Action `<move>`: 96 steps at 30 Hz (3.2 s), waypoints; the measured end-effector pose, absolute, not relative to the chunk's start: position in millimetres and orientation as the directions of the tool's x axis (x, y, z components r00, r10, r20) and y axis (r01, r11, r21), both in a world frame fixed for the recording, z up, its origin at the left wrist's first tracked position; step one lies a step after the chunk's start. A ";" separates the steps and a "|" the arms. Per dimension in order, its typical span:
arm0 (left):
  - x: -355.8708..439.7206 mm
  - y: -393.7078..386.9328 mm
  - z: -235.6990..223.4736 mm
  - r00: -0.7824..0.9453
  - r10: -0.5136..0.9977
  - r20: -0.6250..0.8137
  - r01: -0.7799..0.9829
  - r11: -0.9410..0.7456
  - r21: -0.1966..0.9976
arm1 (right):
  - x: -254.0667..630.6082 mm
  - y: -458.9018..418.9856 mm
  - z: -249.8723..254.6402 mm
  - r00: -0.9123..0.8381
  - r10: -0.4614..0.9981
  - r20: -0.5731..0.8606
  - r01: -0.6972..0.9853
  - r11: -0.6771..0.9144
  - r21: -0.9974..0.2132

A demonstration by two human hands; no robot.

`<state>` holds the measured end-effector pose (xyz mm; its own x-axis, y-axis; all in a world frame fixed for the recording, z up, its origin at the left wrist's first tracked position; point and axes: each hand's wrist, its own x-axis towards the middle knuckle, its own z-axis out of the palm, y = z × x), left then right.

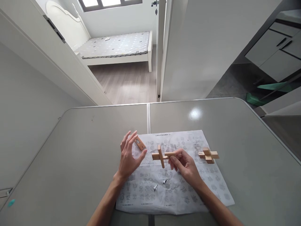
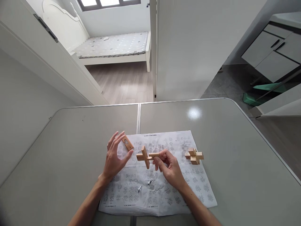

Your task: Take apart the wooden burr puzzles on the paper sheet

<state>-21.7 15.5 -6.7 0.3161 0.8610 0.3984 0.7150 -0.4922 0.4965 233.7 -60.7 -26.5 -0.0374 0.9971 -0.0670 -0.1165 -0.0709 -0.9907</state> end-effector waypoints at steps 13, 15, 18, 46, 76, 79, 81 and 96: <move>6.4 -12.5 -5.0 0.641 0.655 0.400 0.397 -0.729 0.558 | 232.9 -62.5 -17.4 -0.238 0.971 -0.017 -0.166 -0.058 -0.985; 7.8 -13.2 -4.8 0.629 0.647 0.430 0.396 -0.743 0.539 | 233.3 -62.6 -17.0 -0.262 0.965 -0.031 -0.185 -0.082 -0.979; 7.6 -12.3 -3.0 0.608 0.637 0.473 0.393 -0.760 0.518 | 233.2 -62.7 -16.3 -0.278 0.959 -0.050 -0.190 -0.106 -0.976; -42.5 22.2 1.6 0.361 0.842 0.401 0.764 -0.514 0.391 | 243.2 -59.7 -27.5 -0.029 0.990 -0.136 -0.360 -0.137 -0.923; -51.4 27.8 -14.3 0.196 0.919 0.342 0.875 -0.321 0.362 | 243.2 -58.0 -26.2 -0.032 0.990 -0.136 -0.326 -0.139 -0.935; -51.1 27.7 -13.2 0.204 0.914 0.350 0.873 -0.332 0.358 | 243.1 -58.0 -26.1 -0.030 0.990 -0.138 -0.327 -0.140 -0.935; -50.6 27.7 -12.7 0.205 0.914 0.349 0.878 -0.330 0.348 | 243.0 -58.0 -25.5 -0.030 0.989 -0.142 -0.328 -0.144 -0.933; -47.1 26.0 -15.1 0.190 0.929 0.317 0.906 -0.290 0.308 | 242.2 -57.5 -21.9 -0.027 0.988 -0.155 -0.287 -0.156 -0.945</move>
<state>-47.1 26.0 -15.1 0.1896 0.9293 0.3171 0.9062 -0.2899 0.3078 242.2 -57.5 -21.9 -0.0270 0.9876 -0.1547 -0.2867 -0.1559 -0.9453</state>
